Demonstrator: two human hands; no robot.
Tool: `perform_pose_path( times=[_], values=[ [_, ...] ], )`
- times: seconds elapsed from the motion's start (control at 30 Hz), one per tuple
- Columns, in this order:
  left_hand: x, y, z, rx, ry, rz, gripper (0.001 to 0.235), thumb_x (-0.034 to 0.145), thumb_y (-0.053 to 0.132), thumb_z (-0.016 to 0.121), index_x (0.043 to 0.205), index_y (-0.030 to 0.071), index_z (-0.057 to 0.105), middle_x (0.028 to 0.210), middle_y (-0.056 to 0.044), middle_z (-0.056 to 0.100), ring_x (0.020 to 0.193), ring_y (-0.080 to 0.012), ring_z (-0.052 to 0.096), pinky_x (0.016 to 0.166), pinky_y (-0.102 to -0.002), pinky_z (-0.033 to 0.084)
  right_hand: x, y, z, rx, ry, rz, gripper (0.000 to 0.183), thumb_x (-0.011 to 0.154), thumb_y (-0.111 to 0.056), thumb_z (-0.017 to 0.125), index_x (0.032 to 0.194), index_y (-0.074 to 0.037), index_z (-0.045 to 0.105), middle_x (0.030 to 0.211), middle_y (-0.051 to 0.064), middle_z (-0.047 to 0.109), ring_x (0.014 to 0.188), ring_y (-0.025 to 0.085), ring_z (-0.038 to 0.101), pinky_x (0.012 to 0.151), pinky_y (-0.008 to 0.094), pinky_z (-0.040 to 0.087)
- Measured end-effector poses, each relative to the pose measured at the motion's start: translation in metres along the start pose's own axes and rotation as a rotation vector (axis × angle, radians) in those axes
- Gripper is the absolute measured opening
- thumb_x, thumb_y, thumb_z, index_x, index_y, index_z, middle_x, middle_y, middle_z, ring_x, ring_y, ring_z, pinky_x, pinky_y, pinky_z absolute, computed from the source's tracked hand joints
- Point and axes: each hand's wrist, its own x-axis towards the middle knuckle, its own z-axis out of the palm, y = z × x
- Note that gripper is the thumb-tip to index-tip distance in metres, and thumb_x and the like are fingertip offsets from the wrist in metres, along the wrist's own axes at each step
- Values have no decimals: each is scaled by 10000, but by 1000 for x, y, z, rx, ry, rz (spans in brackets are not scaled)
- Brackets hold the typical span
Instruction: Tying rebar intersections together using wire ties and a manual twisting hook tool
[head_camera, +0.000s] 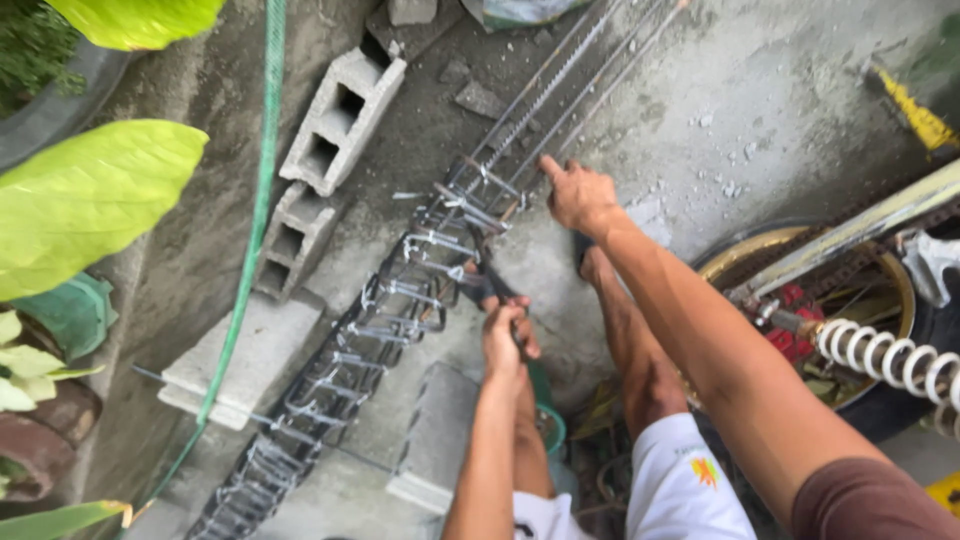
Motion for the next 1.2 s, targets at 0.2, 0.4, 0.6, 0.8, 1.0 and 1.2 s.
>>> perform_pose_path(
  times=[0.2,0.4,0.6,0.8,1.0,1.2],
  values=[
    [-96,92,-59,551,-154,-96,379,897,348,639,1085,52,784,718,-74,617,446,-159,458,351,-301,311,12,21,-5,-61,287,-74,544,864,-230,599,1397,-240,496,1135,199,665,947,422,690,695,538,576],
    [-94,140,-40,1575,-85,612,320,1048,394,381,1096,135,562,826,-211,747,735,-511,677,678,-638,486,43,68,-41,-252,321,115,516,878,-204,682,1358,-261,499,1075,175,679,853,346,709,643,470,538],
    [13,188,52,2076,-178,1208,564,920,139,520,1436,-87,491,678,-170,727,461,-319,688,402,-452,542,36,67,-49,-151,190,56,410,953,-179,645,1315,-220,456,1012,194,711,862,360,715,693,511,557],
    [29,211,80,2124,-66,1158,153,809,193,656,916,89,692,720,-142,752,607,-324,737,534,-461,544,42,70,-47,-77,430,19,449,806,-194,667,1240,-212,550,895,182,741,767,435,737,620,547,556],
    [29,194,64,1844,-34,1316,140,876,152,607,949,35,583,750,-179,695,566,-394,661,670,-479,514,7,48,-22,395,519,34,854,815,-86,634,1577,-230,276,1165,203,577,761,460,684,605,556,545],
    [93,211,121,1530,38,1501,293,945,400,602,982,117,532,673,-92,708,612,-335,725,805,-469,521,61,25,38,1627,373,186,546,1059,-470,536,1444,-97,430,1228,217,638,1100,338,692,802,415,608]
  ],
)
